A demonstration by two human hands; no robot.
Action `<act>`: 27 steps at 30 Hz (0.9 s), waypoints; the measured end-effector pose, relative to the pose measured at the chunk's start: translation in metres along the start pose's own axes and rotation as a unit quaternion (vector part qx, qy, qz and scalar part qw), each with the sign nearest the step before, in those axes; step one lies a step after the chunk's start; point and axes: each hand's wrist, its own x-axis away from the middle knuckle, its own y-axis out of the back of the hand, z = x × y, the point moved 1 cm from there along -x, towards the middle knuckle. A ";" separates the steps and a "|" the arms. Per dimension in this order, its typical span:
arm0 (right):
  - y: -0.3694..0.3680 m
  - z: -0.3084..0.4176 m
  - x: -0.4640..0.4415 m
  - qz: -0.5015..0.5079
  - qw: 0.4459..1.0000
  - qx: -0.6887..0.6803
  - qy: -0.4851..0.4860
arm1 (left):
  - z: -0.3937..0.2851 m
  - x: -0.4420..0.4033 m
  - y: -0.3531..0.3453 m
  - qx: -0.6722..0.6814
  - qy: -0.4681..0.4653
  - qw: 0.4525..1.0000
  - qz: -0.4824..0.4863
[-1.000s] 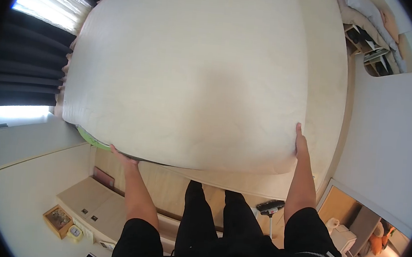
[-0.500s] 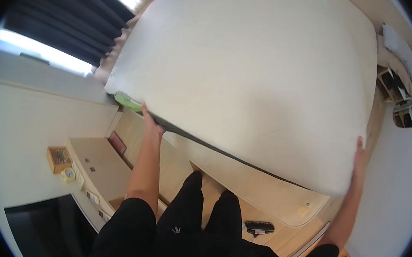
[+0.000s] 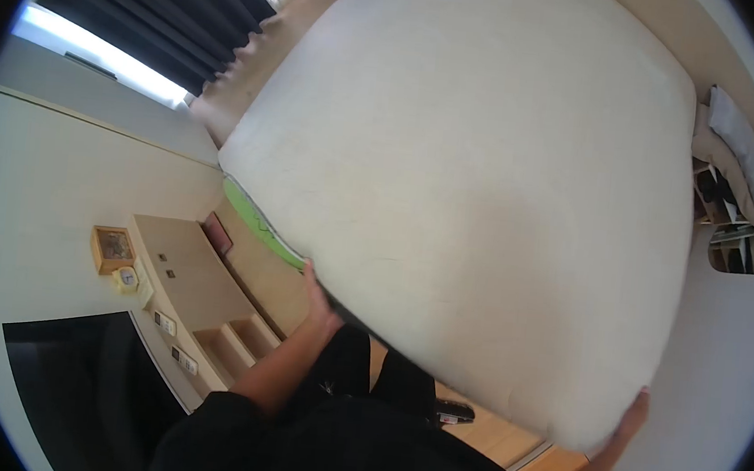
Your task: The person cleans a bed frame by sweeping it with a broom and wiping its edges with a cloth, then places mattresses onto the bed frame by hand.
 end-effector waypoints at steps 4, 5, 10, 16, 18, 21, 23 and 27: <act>-0.091 -0.017 0.033 0.043 0.961 0.273 0.024 | 0.051 -0.040 0.028 -0.062 0.008 0.995 -0.081; -0.147 -0.068 0.037 -0.116 0.929 0.251 0.245 | 0.060 -0.063 0.060 -0.131 0.036 0.985 -0.110; -0.287 0.045 0.215 0.184 0.916 -0.178 -0.309 | 0.014 -0.085 0.126 -0.467 0.322 0.824 0.011; -0.370 0.254 0.322 0.485 0.710 -0.371 -0.351 | -0.244 -0.154 0.210 -0.713 0.057 0.663 -0.223; -0.391 0.299 0.335 0.501 0.685 -0.398 -0.349 | -0.336 -0.225 0.269 -0.644 -0.160 0.656 -0.358; -0.437 0.341 0.348 0.335 0.631 -0.522 -0.466 | -0.416 -0.280 0.252 -0.596 -0.138 0.681 -0.402; -0.461 0.368 0.359 0.264 0.657 -0.545 -0.448 | -0.451 -0.342 0.287 -0.526 -0.150 0.727 -0.415; -0.499 0.396 0.364 0.103 0.656 -0.618 -0.421 | -0.473 -0.413 0.317 -0.553 -0.057 0.718 -0.418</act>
